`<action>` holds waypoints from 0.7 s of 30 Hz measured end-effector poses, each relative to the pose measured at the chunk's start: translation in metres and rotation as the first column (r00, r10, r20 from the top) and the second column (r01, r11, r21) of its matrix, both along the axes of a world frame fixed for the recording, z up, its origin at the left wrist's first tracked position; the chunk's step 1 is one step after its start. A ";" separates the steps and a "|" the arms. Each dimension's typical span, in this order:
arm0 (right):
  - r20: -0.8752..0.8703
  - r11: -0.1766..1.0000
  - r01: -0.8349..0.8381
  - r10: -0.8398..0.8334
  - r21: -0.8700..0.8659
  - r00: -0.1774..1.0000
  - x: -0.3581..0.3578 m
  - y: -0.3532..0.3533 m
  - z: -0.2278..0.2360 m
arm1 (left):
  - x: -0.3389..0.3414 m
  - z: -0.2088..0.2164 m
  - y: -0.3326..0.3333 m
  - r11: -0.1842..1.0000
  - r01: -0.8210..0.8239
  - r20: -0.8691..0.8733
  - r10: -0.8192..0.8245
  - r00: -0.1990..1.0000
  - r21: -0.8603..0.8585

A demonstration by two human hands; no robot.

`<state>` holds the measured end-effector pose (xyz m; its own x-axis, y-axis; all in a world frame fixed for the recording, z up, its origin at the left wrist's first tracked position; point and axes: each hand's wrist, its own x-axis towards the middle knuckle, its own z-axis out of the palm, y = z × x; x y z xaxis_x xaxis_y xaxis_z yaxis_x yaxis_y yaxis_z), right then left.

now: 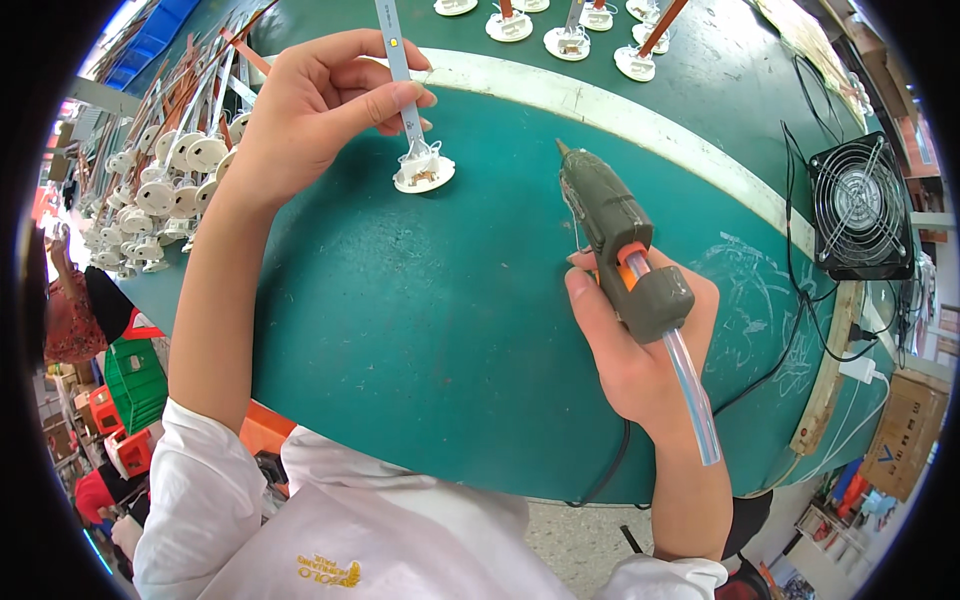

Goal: Assembling electronic or decorative components using a hot glue gun.

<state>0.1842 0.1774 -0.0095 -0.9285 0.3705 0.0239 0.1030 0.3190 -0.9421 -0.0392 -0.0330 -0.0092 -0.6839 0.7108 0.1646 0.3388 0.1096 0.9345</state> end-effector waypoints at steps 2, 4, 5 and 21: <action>0.001 1.000 0.004 -0.004 0.009 1.000 0.003 0.003 -0.001 | -0.001 0.000 0.001 1.000 0.000 0.013 0.000 1.000 0.006; 0.108 0.990 -0.102 0.092 0.095 0.990 0.010 0.012 -0.003 | -0.001 0.000 0.001 1.000 0.005 0.036 -0.005 0.999 0.011; 0.108 0.990 -0.103 0.092 0.095 0.990 0.008 0.009 -0.002 | -0.001 0.000 0.001 1.000 0.004 0.036 -0.004 0.999 0.010; -0.020 0.997 -0.008 0.009 0.080 1.000 0.001 0.002 -0.001 | 0.004 0.005 0.001 1.000 0.021 -0.021 -0.021 1.000 0.021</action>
<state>0.1847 0.1792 -0.0105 -0.9306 0.3588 0.0724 0.0806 0.3940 -0.9156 -0.0355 -0.0321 -0.0038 -0.6653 0.7211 0.1935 0.3599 0.0828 0.9293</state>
